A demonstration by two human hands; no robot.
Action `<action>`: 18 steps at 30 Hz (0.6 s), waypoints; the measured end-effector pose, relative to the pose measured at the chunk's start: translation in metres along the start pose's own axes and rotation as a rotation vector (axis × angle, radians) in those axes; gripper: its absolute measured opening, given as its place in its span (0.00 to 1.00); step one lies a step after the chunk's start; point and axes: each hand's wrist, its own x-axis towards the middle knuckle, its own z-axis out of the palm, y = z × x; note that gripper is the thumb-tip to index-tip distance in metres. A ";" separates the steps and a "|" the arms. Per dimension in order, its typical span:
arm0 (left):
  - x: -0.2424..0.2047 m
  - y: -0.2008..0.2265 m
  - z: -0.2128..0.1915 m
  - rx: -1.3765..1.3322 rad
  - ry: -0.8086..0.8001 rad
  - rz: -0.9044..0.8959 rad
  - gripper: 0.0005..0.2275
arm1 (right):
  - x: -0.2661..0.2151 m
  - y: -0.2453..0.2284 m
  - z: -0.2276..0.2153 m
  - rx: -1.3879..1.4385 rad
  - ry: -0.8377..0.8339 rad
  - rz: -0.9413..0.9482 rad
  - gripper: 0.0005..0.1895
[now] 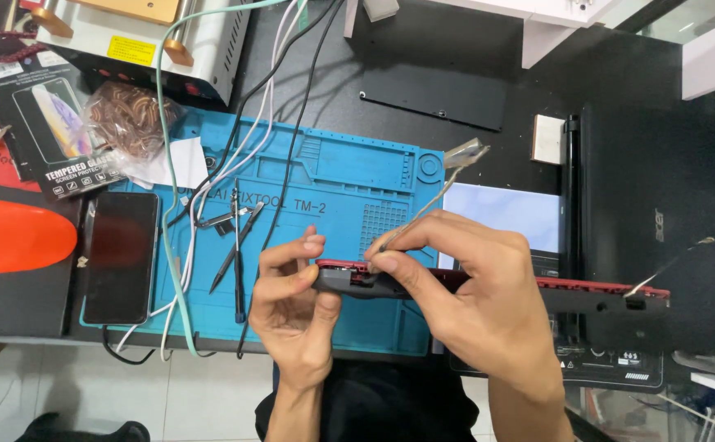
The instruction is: The person assembles a laptop by placing the battery into the chassis and securing it with screws. They then attach the bottom cover, connect internal cables, and align the casing to complete the assembly.
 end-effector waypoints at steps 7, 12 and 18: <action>0.001 0.003 0.000 -0.007 -0.003 -0.013 0.11 | -0.002 0.003 -0.005 0.012 -0.044 0.031 0.02; -0.004 0.002 -0.001 0.026 0.002 -0.011 0.10 | -0.002 0.000 -0.003 0.005 -0.067 -0.015 0.03; 0.000 0.002 -0.003 0.067 -0.023 0.014 0.11 | 0.006 -0.008 0.004 -0.031 -0.019 -0.015 0.04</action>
